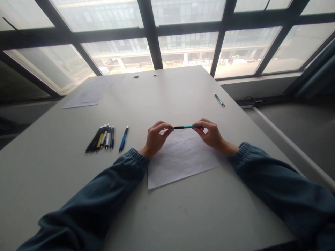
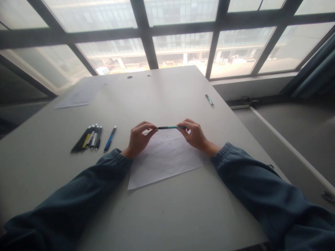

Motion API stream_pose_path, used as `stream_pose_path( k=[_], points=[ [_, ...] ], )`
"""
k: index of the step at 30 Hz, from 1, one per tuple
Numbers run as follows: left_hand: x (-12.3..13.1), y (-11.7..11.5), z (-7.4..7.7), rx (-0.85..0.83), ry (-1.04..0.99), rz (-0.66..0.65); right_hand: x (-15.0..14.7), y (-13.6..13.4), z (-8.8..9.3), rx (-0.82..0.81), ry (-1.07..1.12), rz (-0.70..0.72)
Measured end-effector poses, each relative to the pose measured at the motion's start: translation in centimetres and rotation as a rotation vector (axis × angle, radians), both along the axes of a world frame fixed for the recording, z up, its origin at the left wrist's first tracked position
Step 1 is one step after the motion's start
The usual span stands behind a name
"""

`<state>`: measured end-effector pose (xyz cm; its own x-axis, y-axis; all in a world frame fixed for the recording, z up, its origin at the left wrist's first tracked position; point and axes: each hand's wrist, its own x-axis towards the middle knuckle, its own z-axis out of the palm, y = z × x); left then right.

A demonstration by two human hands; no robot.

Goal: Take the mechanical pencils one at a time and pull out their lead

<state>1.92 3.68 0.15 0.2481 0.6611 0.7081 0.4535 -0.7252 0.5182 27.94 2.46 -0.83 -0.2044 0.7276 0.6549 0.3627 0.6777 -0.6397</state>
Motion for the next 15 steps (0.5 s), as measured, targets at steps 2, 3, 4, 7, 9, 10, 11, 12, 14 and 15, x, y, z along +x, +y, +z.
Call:
stream_pose_path(
  k=[2,3,4,7,9,10,11,12,14,15],
  points=[
    [0.00,0.02,0.04,0.005,0.006,0.007,0.01,0.00,0.03,-0.008,-0.001,-0.008],
    [0.00,0.02,0.05,0.008,0.006,0.011,0.02,0.00,0.04,-0.013,0.000,-0.019],
    [-0.01,0.03,0.07,0.011,0.007,0.015,0.03,0.02,0.06,-0.018,0.003,-0.035],
    [-0.06,0.04,0.10,0.019,0.007,0.031,0.12,0.13,0.09,-0.020,0.025,-0.099],
    [-0.12,0.05,0.12,0.024,0.008,0.048,0.22,0.27,0.09,-0.011,0.042,-0.150],
    [-0.16,0.07,0.13,0.026,0.006,0.058,0.28,0.36,0.07,-0.007,0.050,-0.177],
    [-0.19,0.09,0.14,0.027,0.005,0.070,0.34,0.45,0.04,-0.003,0.058,-0.206],
    [-0.22,0.13,0.14,0.027,0.004,0.081,0.40,0.54,0.01,-0.003,0.069,-0.236],
    [-0.29,0.22,0.12,0.025,-0.003,0.106,0.52,0.74,-0.09,-0.011,0.100,-0.288],
    [-0.31,0.27,0.11,0.025,-0.008,0.119,0.58,0.85,-0.15,-0.021,0.119,-0.309]
  ],
)
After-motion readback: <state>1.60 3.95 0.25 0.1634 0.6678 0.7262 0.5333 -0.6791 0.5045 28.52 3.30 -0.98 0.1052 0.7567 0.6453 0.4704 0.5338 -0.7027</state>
